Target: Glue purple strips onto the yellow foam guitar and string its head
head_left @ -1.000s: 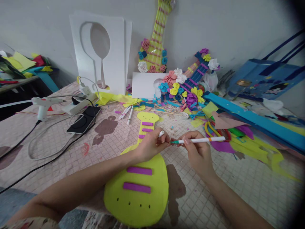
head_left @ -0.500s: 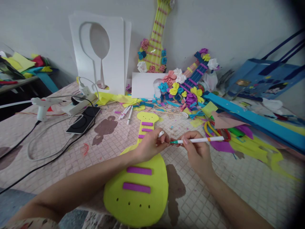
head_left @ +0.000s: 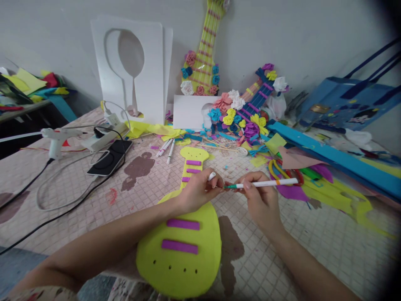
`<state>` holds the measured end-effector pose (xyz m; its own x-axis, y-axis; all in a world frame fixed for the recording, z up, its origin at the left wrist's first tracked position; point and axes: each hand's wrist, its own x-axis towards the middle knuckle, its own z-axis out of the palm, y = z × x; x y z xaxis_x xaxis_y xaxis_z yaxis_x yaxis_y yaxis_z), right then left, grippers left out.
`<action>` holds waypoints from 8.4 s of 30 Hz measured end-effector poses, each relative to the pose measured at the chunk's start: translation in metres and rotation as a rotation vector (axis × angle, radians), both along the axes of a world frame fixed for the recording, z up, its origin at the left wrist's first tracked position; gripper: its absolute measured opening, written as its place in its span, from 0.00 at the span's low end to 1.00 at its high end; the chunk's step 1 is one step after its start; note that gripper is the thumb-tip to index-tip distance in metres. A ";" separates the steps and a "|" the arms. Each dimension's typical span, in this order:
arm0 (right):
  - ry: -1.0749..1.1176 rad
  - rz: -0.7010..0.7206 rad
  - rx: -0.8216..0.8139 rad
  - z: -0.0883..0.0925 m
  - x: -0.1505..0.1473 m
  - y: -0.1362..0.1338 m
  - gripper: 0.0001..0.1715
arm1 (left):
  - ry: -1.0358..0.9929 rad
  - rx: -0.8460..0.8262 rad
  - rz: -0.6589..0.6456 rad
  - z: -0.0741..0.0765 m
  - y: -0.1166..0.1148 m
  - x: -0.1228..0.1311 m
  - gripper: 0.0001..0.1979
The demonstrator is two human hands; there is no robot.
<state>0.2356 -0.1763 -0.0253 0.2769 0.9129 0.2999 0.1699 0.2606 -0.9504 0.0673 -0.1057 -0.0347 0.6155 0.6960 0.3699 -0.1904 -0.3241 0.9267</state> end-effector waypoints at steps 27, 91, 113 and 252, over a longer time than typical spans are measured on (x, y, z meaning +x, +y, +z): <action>0.162 -0.129 0.107 0.007 0.023 0.015 0.07 | 1.076 0.591 0.275 0.032 0.058 0.053 0.08; 0.043 0.025 0.073 0.004 -0.003 0.001 0.07 | -0.004 -0.168 0.066 0.014 0.005 0.000 0.19; 0.027 0.043 0.075 0.009 -0.005 -0.001 0.06 | -0.045 -0.158 0.041 0.013 0.004 0.001 0.17; 0.004 0.094 0.108 0.013 -0.006 -0.005 0.04 | -0.070 -0.165 0.003 0.018 -0.001 0.000 0.18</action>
<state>0.2294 -0.1812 -0.0126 0.1928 0.8975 0.3967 0.1358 0.3760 -0.9166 0.0674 -0.1065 -0.0167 0.5903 0.7523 0.2926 -0.2554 -0.1697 0.9518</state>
